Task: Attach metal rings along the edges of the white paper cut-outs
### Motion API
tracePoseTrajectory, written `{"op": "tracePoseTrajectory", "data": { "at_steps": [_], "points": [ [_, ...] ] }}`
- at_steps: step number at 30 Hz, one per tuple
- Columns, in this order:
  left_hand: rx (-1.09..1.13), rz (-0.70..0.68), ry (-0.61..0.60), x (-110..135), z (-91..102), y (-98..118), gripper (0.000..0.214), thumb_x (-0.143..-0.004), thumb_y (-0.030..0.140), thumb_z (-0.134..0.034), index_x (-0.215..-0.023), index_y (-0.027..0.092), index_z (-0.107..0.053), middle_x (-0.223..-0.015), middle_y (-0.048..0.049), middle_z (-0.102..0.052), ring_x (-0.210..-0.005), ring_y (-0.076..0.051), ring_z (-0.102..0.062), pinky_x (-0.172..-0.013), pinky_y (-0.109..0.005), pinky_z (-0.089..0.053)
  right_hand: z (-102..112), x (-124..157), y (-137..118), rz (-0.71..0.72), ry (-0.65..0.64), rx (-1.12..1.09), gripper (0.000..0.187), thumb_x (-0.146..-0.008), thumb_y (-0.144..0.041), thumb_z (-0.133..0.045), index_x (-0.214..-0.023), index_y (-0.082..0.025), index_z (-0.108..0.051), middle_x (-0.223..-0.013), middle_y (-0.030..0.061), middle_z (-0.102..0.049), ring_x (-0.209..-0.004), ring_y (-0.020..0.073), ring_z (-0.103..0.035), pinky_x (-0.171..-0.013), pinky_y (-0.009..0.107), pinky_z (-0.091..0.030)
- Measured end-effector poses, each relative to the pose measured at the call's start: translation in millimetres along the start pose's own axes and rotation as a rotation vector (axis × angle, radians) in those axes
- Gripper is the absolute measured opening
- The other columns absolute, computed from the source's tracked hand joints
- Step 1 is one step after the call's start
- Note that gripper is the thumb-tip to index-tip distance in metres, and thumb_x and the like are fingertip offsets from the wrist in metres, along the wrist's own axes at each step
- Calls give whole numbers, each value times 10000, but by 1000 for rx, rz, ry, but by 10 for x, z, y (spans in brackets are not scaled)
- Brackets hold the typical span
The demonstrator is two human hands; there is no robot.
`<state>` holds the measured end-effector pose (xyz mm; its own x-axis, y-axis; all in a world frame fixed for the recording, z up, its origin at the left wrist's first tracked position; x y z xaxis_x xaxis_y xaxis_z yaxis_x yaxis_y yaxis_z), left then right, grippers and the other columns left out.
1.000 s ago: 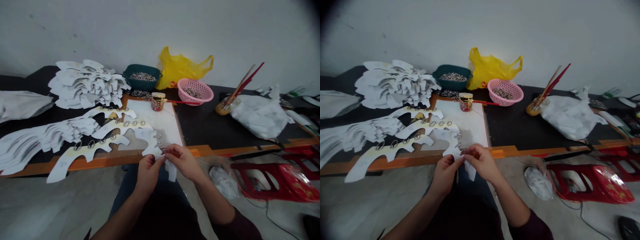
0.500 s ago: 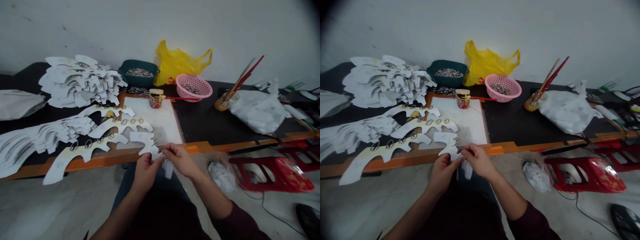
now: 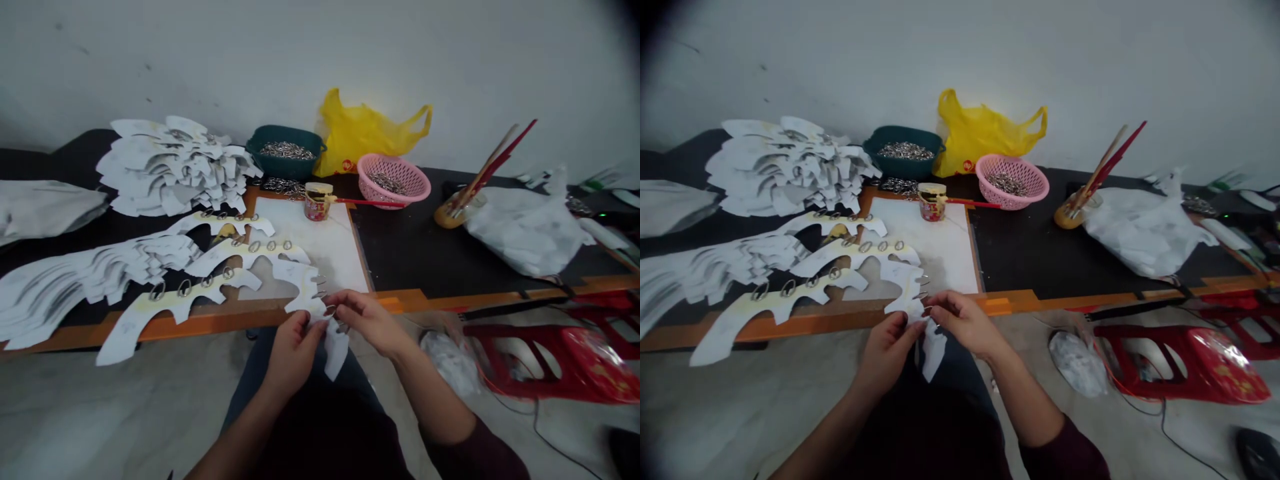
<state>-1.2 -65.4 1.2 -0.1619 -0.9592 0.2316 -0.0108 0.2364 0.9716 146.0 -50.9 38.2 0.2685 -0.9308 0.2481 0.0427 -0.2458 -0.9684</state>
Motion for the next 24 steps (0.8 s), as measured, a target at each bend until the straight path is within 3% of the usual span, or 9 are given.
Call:
{"op": "tracePoseTrajectory", "data": {
  "at_steps": [3, 5, 9, 13, 19, 21, 24],
  "points": [
    [-189, -93, 49, 17, 26, -16, 284, -733, 312, -587, -544, 154, -445, -553, 38, -436, -553, -87, -385, -499, -198, -298, -40, -40, 12, -41, 77, -36, 197, -697, -321, -647, -793, -164, -574, -722, -20, -557, -630, 86, -476, -591, 218, -357],
    [-192, -100, 48, 30, 34, -19, 284, -726, 302, -594, -532, 152, -452, -565, 32, -451, -567, -89, -401, -508, -196, -309, -95, -55, 34, -38, 139, -78, 203, -663, -320, -669, -714, -161, -554, -648, -40, -517, -580, 76, -435, -552, 210, -326],
    [162, 6, -4, 42, 24, 5, 161, -685, 282, -649, -764, 156, -587, -702, 11, -580, -664, -112, -515, -605, -204, -408, -176, -39, 47, -16, 196, -94, 223, -672, -358, -648, -689, -171, -527, -611, -49, -489, -569, 81, -416, -554, 213, -319],
    [494, 50, 41, 10, -1, 79, 301, -690, 270, -655, -963, 147, -620, -891, -55, -662, -869, -172, -587, -823, -288, -434, -176, -7, 27, -31, 153, -59, 264, -666, -395, -657, -682, -171, -519, -607, -46, -489, -558, 85, -414, -548, 218, -320],
    [576, 134, 53, -16, -14, 129, 291, -674, 254, -671, -932, 121, -655, -839, -75, -690, -781, -180, -621, -794, -321, -463, -134, -27, 43, -25, 105, -202, 256, -732, -412, -613, -804, -169, -582, -736, -4, -584, -682, 106, -505, -639, 228, -373],
    [562, 140, 46, -10, -5, 120, 273, -661, 243, -681, -903, 119, -662, -815, -70, -691, -749, -170, -619, -769, -305, -468, -144, -60, 53, -28, 106, -264, 256, -680, -341, -680, -858, -181, -590, -780, -3, -605, -734, 112, -529, -683, 231, -389],
    [542, 133, -13, 2, 12, 104, 263, -653, 224, -687, -893, 121, -659, -798, -55, -688, -736, -157, -609, -730, -275, -465, -168, -117, 72, -65, 160, -377, 249, -581, -249, -748, -765, -174, -598, -708, -25, -604, -660, 95, -532, -657, 222, -397]
  ]
}}
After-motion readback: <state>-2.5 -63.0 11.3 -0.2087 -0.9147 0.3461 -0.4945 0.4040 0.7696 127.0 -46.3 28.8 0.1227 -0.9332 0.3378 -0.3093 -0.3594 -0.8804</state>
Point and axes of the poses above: each hand's wrist, its own x-axis away from the middle knuckle, its own z-axis out of the back of the hand, y = z × x, the point moved 1 cm from there along -x, towards the middle knuckle
